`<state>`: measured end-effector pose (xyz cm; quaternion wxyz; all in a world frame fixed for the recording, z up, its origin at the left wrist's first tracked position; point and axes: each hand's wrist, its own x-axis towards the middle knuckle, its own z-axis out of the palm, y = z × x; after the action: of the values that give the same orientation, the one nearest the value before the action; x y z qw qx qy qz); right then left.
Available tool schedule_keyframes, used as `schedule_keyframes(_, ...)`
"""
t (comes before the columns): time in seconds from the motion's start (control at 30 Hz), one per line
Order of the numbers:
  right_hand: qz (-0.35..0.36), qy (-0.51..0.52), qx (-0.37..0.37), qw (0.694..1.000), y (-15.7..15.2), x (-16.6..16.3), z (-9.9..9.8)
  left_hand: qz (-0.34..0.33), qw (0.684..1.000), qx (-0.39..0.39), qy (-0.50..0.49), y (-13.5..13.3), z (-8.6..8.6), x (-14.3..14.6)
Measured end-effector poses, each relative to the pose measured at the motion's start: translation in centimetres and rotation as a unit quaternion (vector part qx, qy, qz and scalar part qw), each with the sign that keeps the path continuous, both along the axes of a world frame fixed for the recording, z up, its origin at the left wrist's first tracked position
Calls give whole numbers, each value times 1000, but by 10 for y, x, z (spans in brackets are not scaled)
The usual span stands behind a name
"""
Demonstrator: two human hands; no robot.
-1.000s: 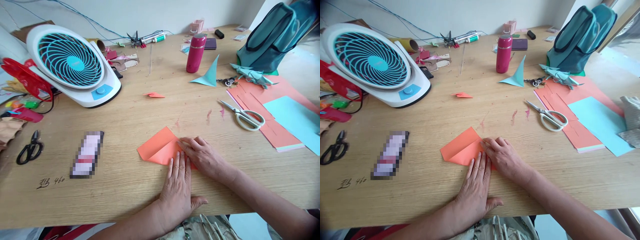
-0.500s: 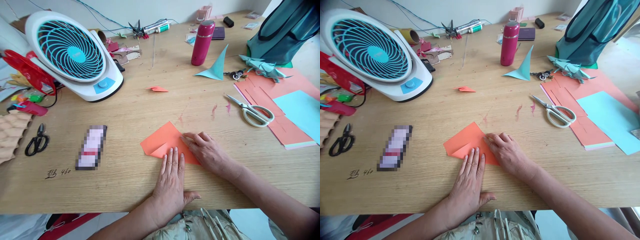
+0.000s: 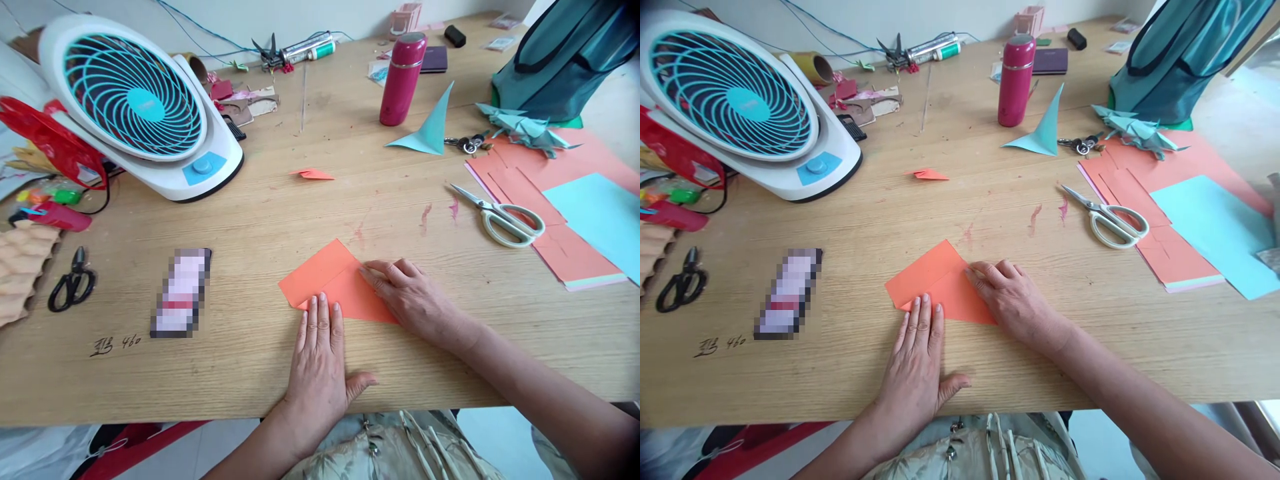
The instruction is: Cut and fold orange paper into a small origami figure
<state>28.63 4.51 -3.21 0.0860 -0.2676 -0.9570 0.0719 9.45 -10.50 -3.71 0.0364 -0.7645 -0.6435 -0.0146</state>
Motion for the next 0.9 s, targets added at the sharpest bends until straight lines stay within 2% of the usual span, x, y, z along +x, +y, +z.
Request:
schedule_keyframes(0.3,2,6,0,1000,1,1,-2,42,998,34,17,-9,1,-17)
schedule_keyframes(0.63,-9,-12,13,1000,0,-1,0,62,998,20,6,-7,8,-18)
schedule_keyframes(0.7,-10,-10,10,1000,-1,-2,1,40,999,14,6,-3,12,-16)
schedule_keyframes(0.83,-3,-2,12,1000,-1,-1,0,-99,995,-14,-14,9,11,-8)
schedule_keyframes(0.9,-4,1,16,1000,-1,-1,-1,-140,990,-28,-20,13,8,-6)
